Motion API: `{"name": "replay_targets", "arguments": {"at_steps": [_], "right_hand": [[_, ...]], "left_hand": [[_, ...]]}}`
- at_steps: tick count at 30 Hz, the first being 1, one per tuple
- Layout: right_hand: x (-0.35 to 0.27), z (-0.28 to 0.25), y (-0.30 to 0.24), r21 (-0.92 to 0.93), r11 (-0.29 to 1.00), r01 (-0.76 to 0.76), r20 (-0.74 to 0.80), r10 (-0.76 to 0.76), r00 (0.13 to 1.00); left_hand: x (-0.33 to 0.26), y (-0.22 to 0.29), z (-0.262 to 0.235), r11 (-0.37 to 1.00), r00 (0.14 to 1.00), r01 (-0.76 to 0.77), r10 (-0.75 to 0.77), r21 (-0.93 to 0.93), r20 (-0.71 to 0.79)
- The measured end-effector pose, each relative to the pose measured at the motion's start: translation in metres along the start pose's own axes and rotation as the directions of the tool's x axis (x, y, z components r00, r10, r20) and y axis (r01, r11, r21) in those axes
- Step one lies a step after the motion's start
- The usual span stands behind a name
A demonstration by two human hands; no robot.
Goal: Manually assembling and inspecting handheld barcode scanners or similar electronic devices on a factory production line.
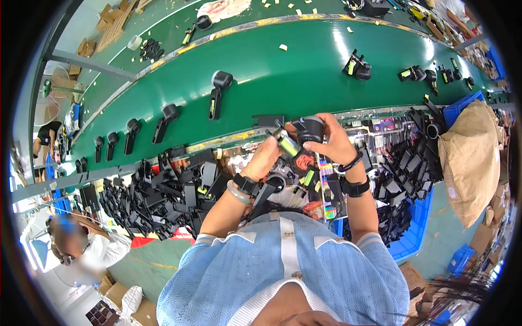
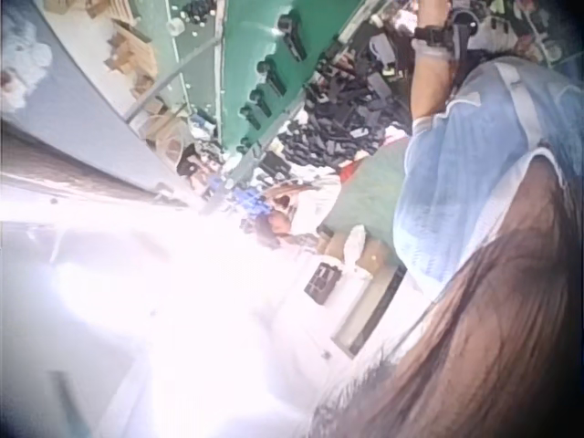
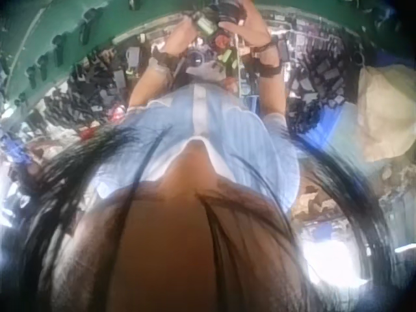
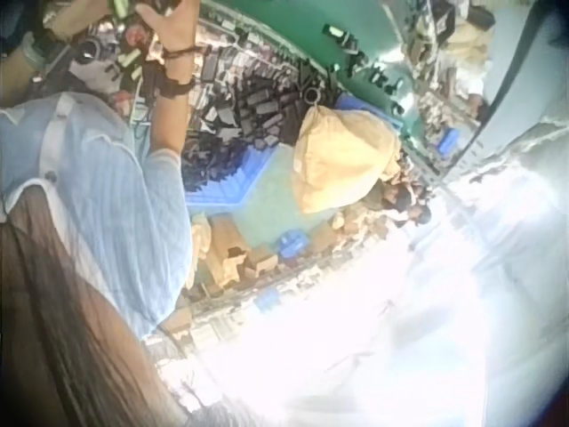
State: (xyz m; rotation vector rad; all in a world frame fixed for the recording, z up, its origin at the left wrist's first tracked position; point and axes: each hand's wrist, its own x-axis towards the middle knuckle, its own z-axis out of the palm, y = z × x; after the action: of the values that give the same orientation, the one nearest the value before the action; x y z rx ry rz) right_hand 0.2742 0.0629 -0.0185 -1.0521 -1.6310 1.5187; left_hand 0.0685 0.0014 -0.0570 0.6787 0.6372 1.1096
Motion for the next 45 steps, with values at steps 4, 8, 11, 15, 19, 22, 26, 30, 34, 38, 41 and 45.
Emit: {"name": "replay_targets", "arguments": {"at_steps": [4,8,11,15,19,22,26,30,34,38,41,45], "right_hand": [[-0.030,0.008,-0.001,0.142,0.980,-0.138,0.136,0.118,0.984],[-0.036,0.020,-0.009,0.344,0.938,-0.041,-0.090,0.076,0.993],[-0.027,0.023,-0.017,0.271,0.962,0.023,-0.111,0.007,0.994],[-0.026,0.025,-0.021,0.216,0.975,0.049,-0.097,-0.029,0.995],[-0.027,0.026,-0.013,0.212,0.976,0.052,-0.132,-0.024,0.991],[-0.030,0.026,-0.013,0.220,0.975,0.020,-0.118,0.006,0.993],[-0.032,0.026,-0.010,0.206,0.978,0.006,-0.110,0.018,0.994],[-0.027,0.023,-0.018,0.202,0.979,0.010,-0.051,0.000,0.999],[-0.008,-0.004,-0.027,0.092,0.989,-0.119,0.284,0.089,0.955],[0.007,-0.002,-0.031,-0.048,0.995,-0.088,0.476,0.100,0.874],[0.021,0.016,-0.027,-0.278,0.955,0.104,0.501,0.052,0.864],[0.050,0.044,0.021,-0.345,0.931,0.123,0.376,0.017,0.927]], "left_hand": [[-0.016,0.016,0.012,0.984,0.961,0.102,-0.060,0.145,-0.269],[-0.025,0.029,0.025,0.964,0.938,0.233,-0.189,0.127,-0.289],[-0.031,0.029,0.038,0.966,0.958,0.199,-0.157,0.167,-0.238],[-0.035,0.029,0.038,0.947,0.975,0.167,-0.116,0.276,-0.190],[-0.036,0.031,0.041,0.953,0.956,0.200,-0.139,0.228,-0.259],[-0.038,0.028,0.041,0.957,0.946,0.222,-0.166,0.186,-0.278],[-0.035,0.020,0.041,0.953,0.933,0.231,-0.158,0.199,-0.323],[-0.032,0.017,0.034,0.900,0.918,0.281,-0.150,0.333,-0.368],[-0.036,0.030,0.047,0.526,0.960,0.278,-0.116,0.804,-0.256],[-0.047,0.020,0.052,0.711,0.983,-0.100,0.179,0.696,-0.042],[-0.040,0.024,0.038,0.854,0.994,0.066,-0.011,0.516,-0.109],[-0.038,0.027,0.020,0.949,0.903,0.314,-0.289,0.030,-0.319]]}}
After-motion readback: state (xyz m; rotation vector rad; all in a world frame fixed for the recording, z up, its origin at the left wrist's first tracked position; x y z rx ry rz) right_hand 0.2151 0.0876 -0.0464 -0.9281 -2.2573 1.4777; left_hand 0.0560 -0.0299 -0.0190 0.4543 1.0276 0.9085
